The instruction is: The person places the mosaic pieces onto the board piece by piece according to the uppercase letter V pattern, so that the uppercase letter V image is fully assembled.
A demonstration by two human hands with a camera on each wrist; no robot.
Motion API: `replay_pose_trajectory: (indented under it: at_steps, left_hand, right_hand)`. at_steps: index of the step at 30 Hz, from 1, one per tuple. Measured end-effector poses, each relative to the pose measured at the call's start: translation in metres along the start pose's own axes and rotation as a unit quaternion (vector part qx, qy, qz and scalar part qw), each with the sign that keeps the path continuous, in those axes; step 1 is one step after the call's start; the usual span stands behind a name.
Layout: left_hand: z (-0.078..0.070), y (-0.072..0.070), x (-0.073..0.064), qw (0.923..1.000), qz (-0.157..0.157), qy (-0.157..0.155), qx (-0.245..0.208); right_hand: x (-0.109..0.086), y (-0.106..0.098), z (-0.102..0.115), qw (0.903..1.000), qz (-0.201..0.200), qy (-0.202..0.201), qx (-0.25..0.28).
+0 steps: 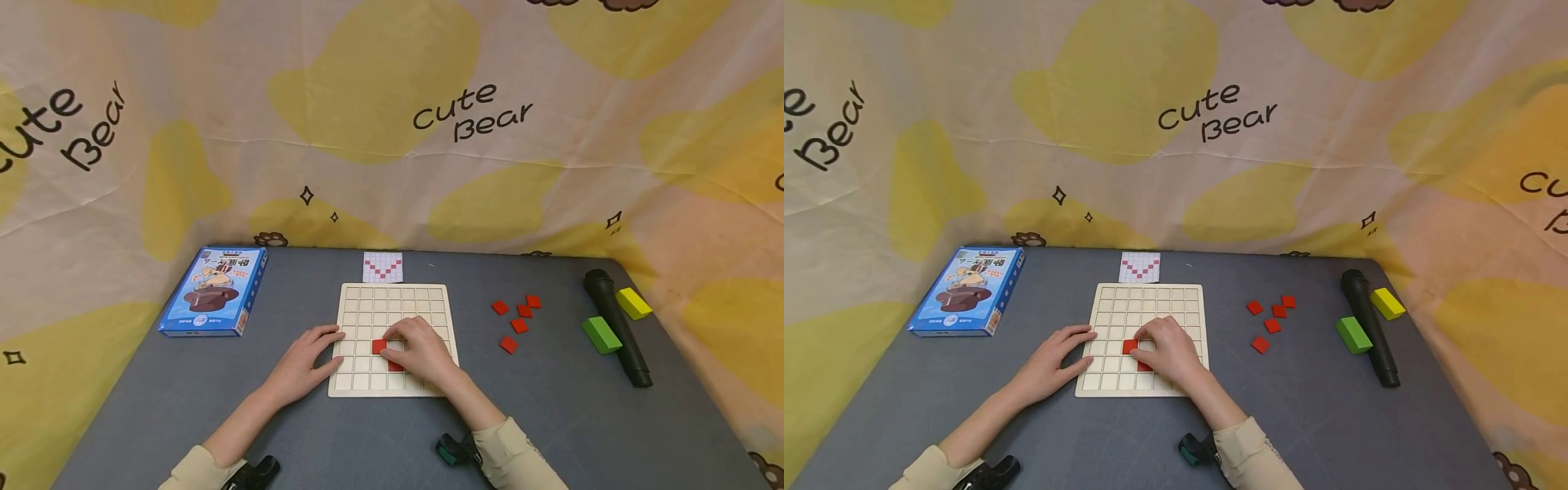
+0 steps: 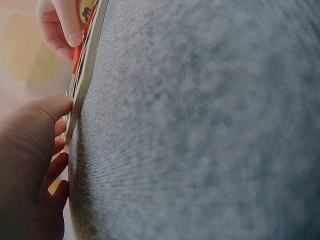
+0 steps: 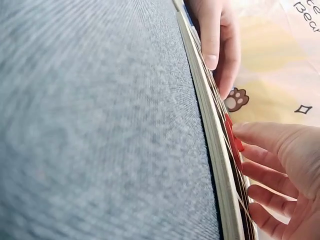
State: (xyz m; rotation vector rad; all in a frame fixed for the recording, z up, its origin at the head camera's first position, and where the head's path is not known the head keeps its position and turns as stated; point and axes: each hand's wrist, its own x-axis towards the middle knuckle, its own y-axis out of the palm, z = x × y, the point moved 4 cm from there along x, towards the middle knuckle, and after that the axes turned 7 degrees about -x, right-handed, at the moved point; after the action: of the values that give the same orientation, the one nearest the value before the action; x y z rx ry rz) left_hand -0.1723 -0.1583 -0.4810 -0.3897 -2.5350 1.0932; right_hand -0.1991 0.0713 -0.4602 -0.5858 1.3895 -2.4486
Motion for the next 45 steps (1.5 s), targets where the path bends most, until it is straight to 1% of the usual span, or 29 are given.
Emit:
replay_pose_trajectory:
  at_steps: [4, 7, 11, 13, 18, 21, 24, 28, 32, 35, 38, 42, 45]
  left_hand:
    - [0.000, 0.000, 0.000, 1.0000, -0.001, 0.000, 0.003]
    - [0.000, 0.001, 0.000, 1.0000, 0.001, -0.003, 0.004]
    - [0.000, 0.000, 0.001, 1.0000, 0.003, -0.002, 0.004]
    - [-0.001, 0.000, 0.001, 1.0000, 0.002, 0.000, 0.003]
    - [-0.001, 0.000, 0.000, 1.0000, -0.004, 0.005, 0.001]
    - [0.000, 0.000, -0.001, 0.9999, -0.008, 0.007, 0.001]
    - [0.000, 0.001, -0.001, 0.9999, -0.011, 0.009, 0.002]
    - [0.001, 0.002, -0.001, 0.9999, -0.014, 0.009, 0.000]
    - [0.000, 0.001, 0.000, 0.9999, -0.010, 0.006, -0.003]
    - [0.001, 0.001, -0.001, 1.0000, -0.003, -0.003, -0.003]
    - [0.001, 0.001, -0.001, 0.9999, 0.003, -0.010, -0.004]
    - [0.001, 0.000, -0.001, 0.9999, 0.004, -0.010, -0.002]
    - [0.000, 0.000, 0.000, 1.0000, 0.003, -0.008, -0.003]
  right_hand:
    - [-0.001, 0.000, -0.001, 1.0000, 0.004, -0.009, 0.001]
    - [-0.003, -0.001, -0.003, 0.9996, 0.003, -0.016, 0.021]
    - [-0.007, -0.008, -0.012, 0.9983, -0.012, -0.013, 0.055]
    - [-0.009, -0.013, -0.020, 0.9979, -0.028, -0.006, 0.058]
    - [-0.016, -0.030, -0.043, 0.9963, -0.069, 0.019, 0.047]
    - [-0.022, -0.039, -0.060, 0.9948, -0.084, 0.039, 0.043]
    - [-0.027, -0.048, -0.076, 0.9934, -0.094, 0.057, 0.034]
    - [-0.034, -0.063, -0.099, 0.9902, -0.106, 0.090, 0.007]
    - [-0.039, -0.081, -0.121, 0.9848, -0.118, 0.126, -0.015]
    - [-0.043, -0.092, -0.135, 0.9817, -0.116, 0.149, -0.026]
    - [-0.046, -0.100, -0.146, 0.9789, -0.099, 0.174, -0.040]
    - [-0.047, -0.106, -0.155, 0.9741, -0.073, 0.203, -0.069]
    - [-0.046, -0.107, -0.159, 0.9719, -0.060, 0.212, -0.085]
